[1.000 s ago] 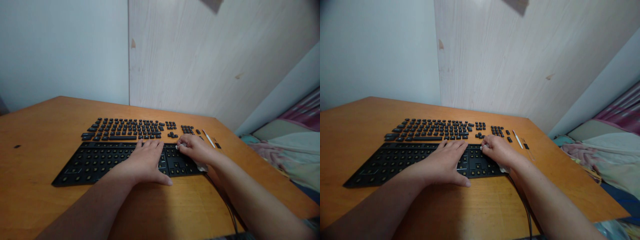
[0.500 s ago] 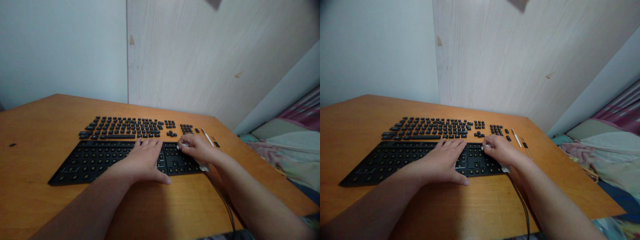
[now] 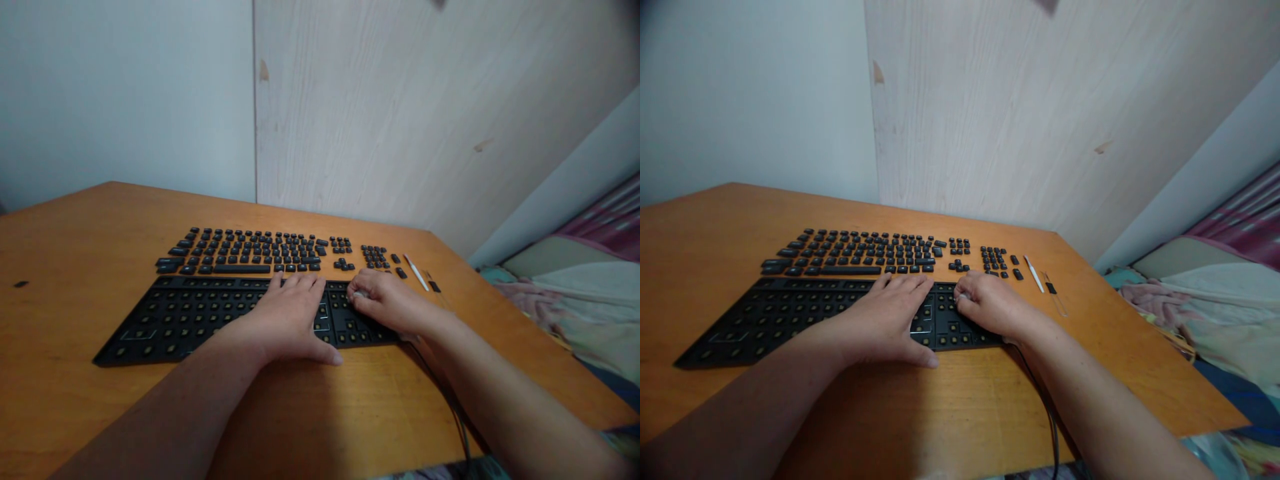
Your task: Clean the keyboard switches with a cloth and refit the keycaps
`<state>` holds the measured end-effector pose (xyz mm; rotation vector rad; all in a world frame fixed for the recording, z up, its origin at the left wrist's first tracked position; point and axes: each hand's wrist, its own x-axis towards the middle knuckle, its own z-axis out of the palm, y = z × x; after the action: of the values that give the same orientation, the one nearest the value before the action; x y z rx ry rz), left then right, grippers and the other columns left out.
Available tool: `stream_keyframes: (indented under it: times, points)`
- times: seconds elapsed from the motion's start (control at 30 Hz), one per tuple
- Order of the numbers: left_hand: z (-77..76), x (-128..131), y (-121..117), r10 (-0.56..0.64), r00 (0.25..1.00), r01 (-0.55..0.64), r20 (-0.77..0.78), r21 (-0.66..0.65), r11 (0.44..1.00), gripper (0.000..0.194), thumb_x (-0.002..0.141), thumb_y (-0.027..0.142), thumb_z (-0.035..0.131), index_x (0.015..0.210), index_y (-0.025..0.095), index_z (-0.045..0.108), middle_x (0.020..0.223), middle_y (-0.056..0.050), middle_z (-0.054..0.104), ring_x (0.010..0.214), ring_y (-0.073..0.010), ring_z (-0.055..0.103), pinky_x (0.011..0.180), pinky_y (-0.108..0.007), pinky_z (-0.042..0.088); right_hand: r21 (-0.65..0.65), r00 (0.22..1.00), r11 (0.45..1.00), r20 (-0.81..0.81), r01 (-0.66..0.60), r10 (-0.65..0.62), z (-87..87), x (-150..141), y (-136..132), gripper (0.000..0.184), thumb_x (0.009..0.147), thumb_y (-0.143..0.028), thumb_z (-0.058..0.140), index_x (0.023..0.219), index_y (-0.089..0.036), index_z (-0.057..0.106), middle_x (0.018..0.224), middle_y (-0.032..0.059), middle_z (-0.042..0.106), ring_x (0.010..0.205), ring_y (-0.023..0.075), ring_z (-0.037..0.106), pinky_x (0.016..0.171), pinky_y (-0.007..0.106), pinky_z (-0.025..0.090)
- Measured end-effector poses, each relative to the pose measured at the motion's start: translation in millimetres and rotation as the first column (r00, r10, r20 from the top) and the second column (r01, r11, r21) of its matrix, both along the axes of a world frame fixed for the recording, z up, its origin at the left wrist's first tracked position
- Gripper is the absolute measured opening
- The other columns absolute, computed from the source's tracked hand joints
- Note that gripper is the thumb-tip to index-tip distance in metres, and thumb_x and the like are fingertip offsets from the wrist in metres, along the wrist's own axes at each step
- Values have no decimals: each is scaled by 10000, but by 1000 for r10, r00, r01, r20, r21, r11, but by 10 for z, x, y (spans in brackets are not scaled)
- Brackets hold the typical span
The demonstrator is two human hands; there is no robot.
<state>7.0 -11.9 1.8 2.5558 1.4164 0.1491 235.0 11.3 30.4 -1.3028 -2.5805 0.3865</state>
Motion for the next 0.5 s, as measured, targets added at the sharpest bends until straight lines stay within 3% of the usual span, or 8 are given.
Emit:
stream_keyframes:
  times: [0.27,0.4,0.5]
  points:
    - [-1,-1,-5,6,1000,-6,-1,4,1000,1330,498,898,589,1550,160,245,1607,-179,267,1459,-421,224,1184,-582,84,2,996,1000,-82,20,-20,-45,26,26,119,845,-160,550,907,-184,649,902,55,650,814,188,583,736,308,449]
    - [-17,-4,5,-1,1000,1,3,13,1000,1345,493,907,580,1550,146,245,1607,-179,267,1455,-428,224,1181,-593,88,-46,999,999,-36,-23,22,-13,37,10,123,801,-117,562,863,-184,644,868,41,632,778,175,574,729,302,444]
    - [-16,-1,7,1,1000,-1,6,15,1000,1344,488,913,577,1547,151,253,1602,-183,277,1453,-424,234,1183,-584,94,-66,995,996,-87,-54,48,18,54,-8,122,801,-102,551,830,-184,636,820,23,618,755,160,570,724,289,444]
